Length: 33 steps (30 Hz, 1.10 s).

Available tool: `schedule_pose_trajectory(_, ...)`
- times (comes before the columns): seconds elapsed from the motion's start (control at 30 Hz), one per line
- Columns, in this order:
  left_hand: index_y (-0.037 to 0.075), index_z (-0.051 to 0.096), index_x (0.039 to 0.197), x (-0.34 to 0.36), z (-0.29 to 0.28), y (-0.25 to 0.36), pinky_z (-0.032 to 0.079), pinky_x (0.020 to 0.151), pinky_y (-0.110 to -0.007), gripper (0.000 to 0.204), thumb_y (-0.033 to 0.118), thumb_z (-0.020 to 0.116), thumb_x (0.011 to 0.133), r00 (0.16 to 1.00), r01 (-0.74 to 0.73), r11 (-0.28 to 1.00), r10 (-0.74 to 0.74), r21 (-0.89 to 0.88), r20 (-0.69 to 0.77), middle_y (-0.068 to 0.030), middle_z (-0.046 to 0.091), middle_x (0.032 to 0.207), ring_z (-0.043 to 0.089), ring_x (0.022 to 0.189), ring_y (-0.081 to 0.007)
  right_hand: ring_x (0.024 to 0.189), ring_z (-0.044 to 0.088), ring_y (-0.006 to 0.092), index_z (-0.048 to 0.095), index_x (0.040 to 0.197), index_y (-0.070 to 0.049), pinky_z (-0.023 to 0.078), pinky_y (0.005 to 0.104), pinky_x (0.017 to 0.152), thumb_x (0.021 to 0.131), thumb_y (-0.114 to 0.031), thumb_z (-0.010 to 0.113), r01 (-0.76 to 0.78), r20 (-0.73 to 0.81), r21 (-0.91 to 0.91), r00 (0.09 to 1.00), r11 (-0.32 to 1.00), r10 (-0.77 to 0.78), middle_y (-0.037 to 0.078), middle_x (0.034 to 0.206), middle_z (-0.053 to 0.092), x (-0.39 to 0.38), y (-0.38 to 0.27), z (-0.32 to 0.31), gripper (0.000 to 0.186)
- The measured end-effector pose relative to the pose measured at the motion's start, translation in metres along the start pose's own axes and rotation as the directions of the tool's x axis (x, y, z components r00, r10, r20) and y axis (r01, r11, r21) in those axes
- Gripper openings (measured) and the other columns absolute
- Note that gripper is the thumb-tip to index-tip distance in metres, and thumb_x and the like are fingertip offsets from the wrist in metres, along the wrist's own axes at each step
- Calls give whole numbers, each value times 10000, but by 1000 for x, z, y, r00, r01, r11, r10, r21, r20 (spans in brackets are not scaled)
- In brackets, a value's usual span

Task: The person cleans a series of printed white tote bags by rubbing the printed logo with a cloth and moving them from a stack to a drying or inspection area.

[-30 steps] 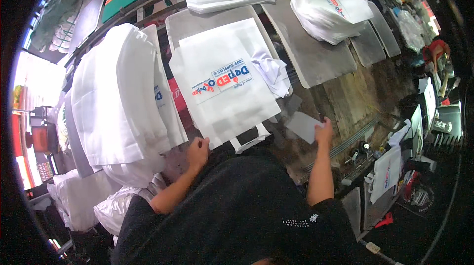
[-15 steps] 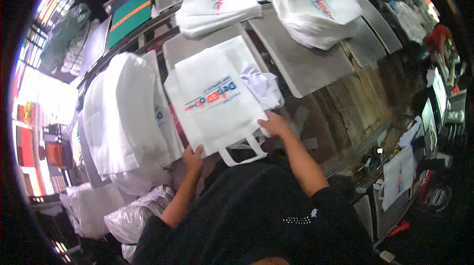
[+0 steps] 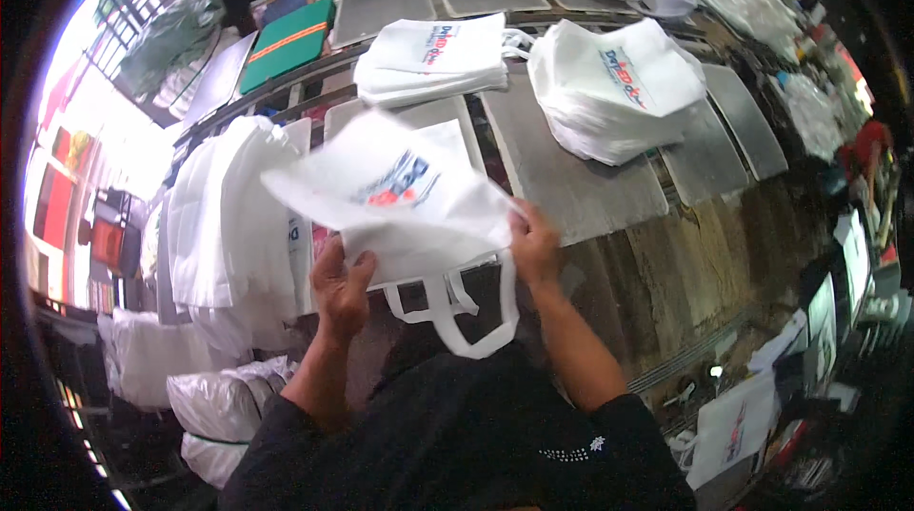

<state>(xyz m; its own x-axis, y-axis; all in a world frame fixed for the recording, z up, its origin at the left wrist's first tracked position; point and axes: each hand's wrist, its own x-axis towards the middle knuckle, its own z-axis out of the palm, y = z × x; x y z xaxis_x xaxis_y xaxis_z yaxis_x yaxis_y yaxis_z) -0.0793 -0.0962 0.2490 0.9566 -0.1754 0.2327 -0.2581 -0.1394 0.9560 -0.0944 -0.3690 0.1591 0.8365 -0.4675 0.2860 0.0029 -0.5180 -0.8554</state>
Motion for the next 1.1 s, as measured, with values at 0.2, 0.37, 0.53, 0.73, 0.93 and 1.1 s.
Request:
schedule_pose_trajectory(0.2, -37, 548, 1189, 58, 40, 20, 421, 911, -316, 349, 65, 563, 855, 989, -123, 986, 112, -109, -101, -119, 621, 1095, 569, 1004, -184, 748, 663, 186, 611, 1189, -53, 529, 324, 637, 920, -190, 599, -321, -31, 103, 945, 941, 326, 146, 904, 669, 100, -33, -29, 302)
schedule_pose_trajectory(0.37, -14, 530, 1132, 189, 86, -23, 496, 673, -292, 272, 124, 553, 898, 984, 20, 954, -72, -300, -164, -108, 601, 1037, 585, 876, -163, 934, 629, 192, 311, 1443, -45, 512, 282, 807, 975, -198, 550, -80, 4, 498, 996, 864, 90, 170, 1278, 526, 210, -51, -43, 548)
schedule_pose_trajectory(0.53, -27, 480, 1123, 355, 162, -118, 520, 527, -318, 260, 138, 525, 927, 913, 200, 778, -368, -596, -174, -118, 584, 1003, 624, 769, -194, 1012, 611, 211, 482, 1289, 32, 518, 298, 878, 942, -196, 592, -171, 34, 482, 984, 859, 177, 159, 1253, 528, 221, -29, -26, 429)
schedule_pose_trajectory(0.73, 6, 490, 1146, 453, 262, -221, 551, 586, -316, 262, 177, 530, 951, 794, 518, 652, -607, -554, 27, -116, 577, 1015, 606, 801, -213, 842, 611, 158, 555, 1131, 4, 491, 264, 769, 935, -155, 600, -540, 143, 175, 841, 824, 521, 67, 1011, 596, 164, 89, 2, 256)
schedule_pose_trajectory(0.93, 13, 634, 1082, 432, 273, -250, 526, 674, -366, 422, 390, 592, 895, 640, 630, 776, -532, 17, 555, -141, 678, 862, 657, 725, -234, 791, 604, 150, 558, 1113, 16, 509, 288, 748, 903, -121, 629, -597, -51, 227, 781, 769, 622, 69, 991, 600, 132, 125, -23, 260)
schedule_pose_trajectory(1.1, 1, 551, 1174, 514, 125, -291, 441, 912, -462, 585, 453, 667, 822, 835, 349, 801, -32, 485, -549, -271, 572, 1121, 537, 1102, -390, 793, 596, 129, 558, 1088, 7, 504, 271, 737, 915, -149, 637, -600, -118, 292, 751, 745, 650, 50, 941, 602, 123, 127, -30, 246)
